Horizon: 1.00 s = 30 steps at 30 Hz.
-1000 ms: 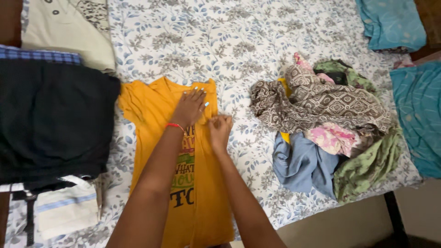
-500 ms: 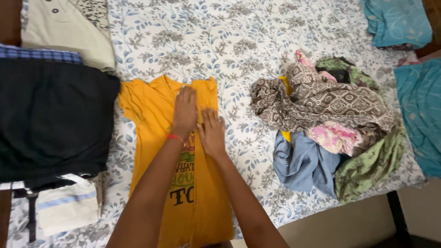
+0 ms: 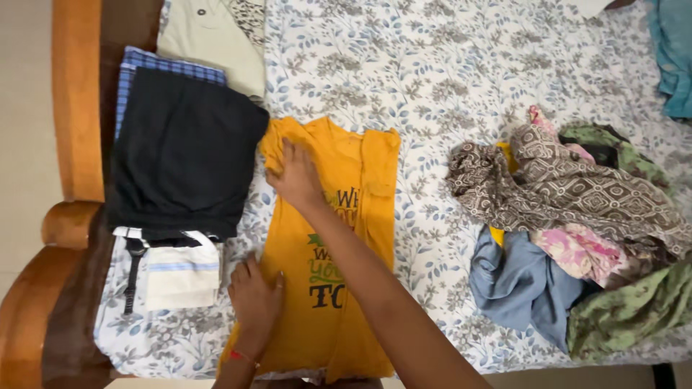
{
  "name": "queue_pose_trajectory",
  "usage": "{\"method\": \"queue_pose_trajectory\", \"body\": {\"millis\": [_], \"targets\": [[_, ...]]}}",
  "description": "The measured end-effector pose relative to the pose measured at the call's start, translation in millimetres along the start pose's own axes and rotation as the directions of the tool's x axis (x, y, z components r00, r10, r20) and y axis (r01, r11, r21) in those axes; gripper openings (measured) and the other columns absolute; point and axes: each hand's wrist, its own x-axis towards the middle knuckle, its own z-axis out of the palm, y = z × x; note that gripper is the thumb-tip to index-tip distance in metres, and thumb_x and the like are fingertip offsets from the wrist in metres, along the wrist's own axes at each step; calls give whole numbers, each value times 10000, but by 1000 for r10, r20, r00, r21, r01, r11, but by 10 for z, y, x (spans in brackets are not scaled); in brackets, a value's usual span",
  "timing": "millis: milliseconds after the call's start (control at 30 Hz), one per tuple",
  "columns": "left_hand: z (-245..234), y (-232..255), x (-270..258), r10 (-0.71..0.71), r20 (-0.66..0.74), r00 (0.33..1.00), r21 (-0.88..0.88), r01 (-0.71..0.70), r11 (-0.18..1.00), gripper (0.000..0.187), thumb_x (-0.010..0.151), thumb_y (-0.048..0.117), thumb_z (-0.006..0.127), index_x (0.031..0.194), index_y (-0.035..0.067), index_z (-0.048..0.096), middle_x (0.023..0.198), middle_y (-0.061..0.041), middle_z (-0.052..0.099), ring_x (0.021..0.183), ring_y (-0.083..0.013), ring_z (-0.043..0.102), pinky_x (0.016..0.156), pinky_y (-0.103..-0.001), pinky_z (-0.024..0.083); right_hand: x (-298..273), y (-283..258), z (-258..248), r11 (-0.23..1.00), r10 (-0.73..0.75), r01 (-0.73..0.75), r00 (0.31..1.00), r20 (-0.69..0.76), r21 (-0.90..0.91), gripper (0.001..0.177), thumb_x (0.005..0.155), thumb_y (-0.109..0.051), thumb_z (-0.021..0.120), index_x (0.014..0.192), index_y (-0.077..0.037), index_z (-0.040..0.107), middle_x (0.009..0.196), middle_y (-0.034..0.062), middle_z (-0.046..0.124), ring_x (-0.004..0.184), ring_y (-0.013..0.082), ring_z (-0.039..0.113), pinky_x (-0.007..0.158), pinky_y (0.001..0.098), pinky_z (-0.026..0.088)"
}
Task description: The person folds a yellow t-shirt and a pair of patterned shorts on a bed, placing them onto a stack of folded items.
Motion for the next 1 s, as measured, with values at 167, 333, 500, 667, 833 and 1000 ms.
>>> {"method": "queue_pose_trajectory", "body": {"millis": [167, 333, 500, 667, 833, 1000], "targets": [[35, -273, -253, -148, 332, 932, -32, 168, 985, 689, 846, 372, 733, 1426, 163, 425, 895, -205, 710, 819, -430, 692, 750, -542, 535, 307, 270, 824, 968, 21, -13, 999, 27, -251, 818, 865, -72, 658, 1603, -7, 311, 1281, 223, 605, 1150, 386, 615, 920, 459, 548], [104, -217, -684, 92, 403, 911, -202, -9, 979, 899, 785, 208, 712, 1560, 149, 260, 806, -218, 700, 732, -432, 692, 647, -536, 551, 461, 1063, 854, 885, 254, -158, 952, -169, 437, 587, 808, -16, 692, 1387, -30, 600, 1215, 154, 705, 1052, 276, 686, 929, 370, 556], [454, 239, -1023, 361, 502, 786, -406, -154, 901, 839, 833, 160, 686, 1570, 170, 285, 766, -222, 700, 738, -432, 686, 694, -535, 533, 117, 1830, -103, 411, 621, -305, 784, -19, 859, 389, 914, -71, 638, 1297, -20, 590, 1142, 73, 672, 992, 180, 640, 855, 316, 539], [803, 385, -1161, 546, 478, 688, -331, -435, 837, 969, 758, 102, 684, 1584, 37, 181, 793, -220, 692, 710, -422, 672, 621, -540, 535, -167, 2236, -408, 494, 535, -288, 845, -25, 821, 381, 927, -45, 686, 1287, -5, 568, 1143, 90, 693, 996, 173, 660, 876, 306, 542], [788, 380, -1293, 482, 677, 557, -287, -403, 869, 1097, 689, 96, 706, 1593, -26, 97, 835, -226, 704, 740, -413, 682, 667, -518, 560, -199, 2303, -445, 437, 501, -308, 864, 56, 845, 454, 912, 43, 637, 1349, -21, 532, 1128, 103, 709, 985, 194, 676, 857, 317, 549], [827, 251, -1432, 574, 514, 637, -391, -422, 818, 910, 838, 96, 644, 1621, -7, 191, 842, -226, 705, 721, -424, 680, 657, -540, 551, -256, 2284, -535, 673, 518, -288, 841, -157, 681, 487, 861, 60, 632, 1334, -21, 553, 1153, 102, 718, 1016, 190, 696, 887, 308, 547]]}}
